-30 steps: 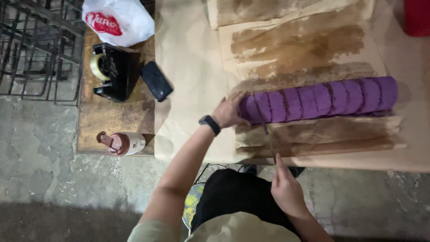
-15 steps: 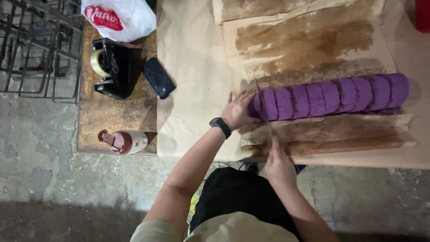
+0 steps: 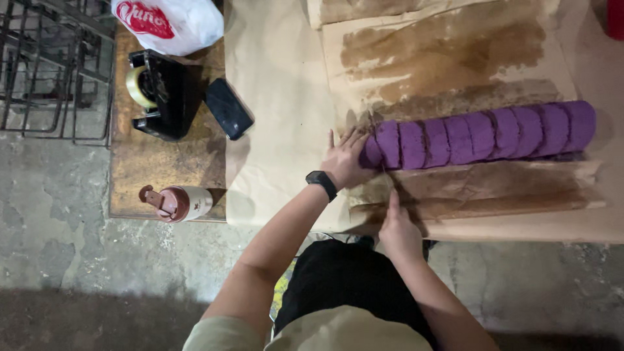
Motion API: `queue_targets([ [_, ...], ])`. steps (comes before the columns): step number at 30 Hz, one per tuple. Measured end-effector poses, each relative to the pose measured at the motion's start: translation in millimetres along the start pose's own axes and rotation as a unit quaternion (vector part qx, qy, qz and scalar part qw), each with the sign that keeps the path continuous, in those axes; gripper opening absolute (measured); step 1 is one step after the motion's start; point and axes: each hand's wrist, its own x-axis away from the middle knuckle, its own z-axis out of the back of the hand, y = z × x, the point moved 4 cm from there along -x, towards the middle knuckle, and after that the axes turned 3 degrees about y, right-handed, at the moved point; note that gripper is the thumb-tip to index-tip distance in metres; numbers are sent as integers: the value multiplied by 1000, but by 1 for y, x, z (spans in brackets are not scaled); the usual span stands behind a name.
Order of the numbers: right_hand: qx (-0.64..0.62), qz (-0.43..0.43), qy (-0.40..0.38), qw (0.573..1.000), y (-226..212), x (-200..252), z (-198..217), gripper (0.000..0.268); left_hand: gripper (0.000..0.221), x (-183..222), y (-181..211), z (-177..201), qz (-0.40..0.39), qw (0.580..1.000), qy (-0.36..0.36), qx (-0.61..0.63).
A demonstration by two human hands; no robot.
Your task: The person slices a purple cake roll with a knife on brown paper, sprinkles a white powder over the slices, and then wraps the pieces in paper before placing them into a yellow crate.
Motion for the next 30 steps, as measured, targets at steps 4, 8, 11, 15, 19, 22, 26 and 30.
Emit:
queue_targets([
  [4,-23,13,-10,1000,7,30,8,74,100,-6,-4,-4,9,998,-18,-59],
  [8,-22,0,-14,1000,13,53,9,67,97,-4,0,-2,12,999,-9,-32],
  [11,-47,-40,-45,997,9,48,6,65,97,0,5,3,25,999,-7,-27],
  [15,-42,-107,-117,986,18,70,17,66,92,-9,3,2,39,998,-7,-47],
  [19,-43,-141,-169,974,51,122,40,62,104,-12,-9,-13,36,998,-25,-56],
  [22,-130,-160,-152,967,68,140,78,54,120,-17,-10,-10,25,998,-39,-46],
  [26,-141,-20,59,988,67,140,139,50,150,-17,-15,16,49,995,-80,24],
  [30,-63,-80,90,991,104,112,167,52,146,-9,-9,38,27,995,35,87],
])
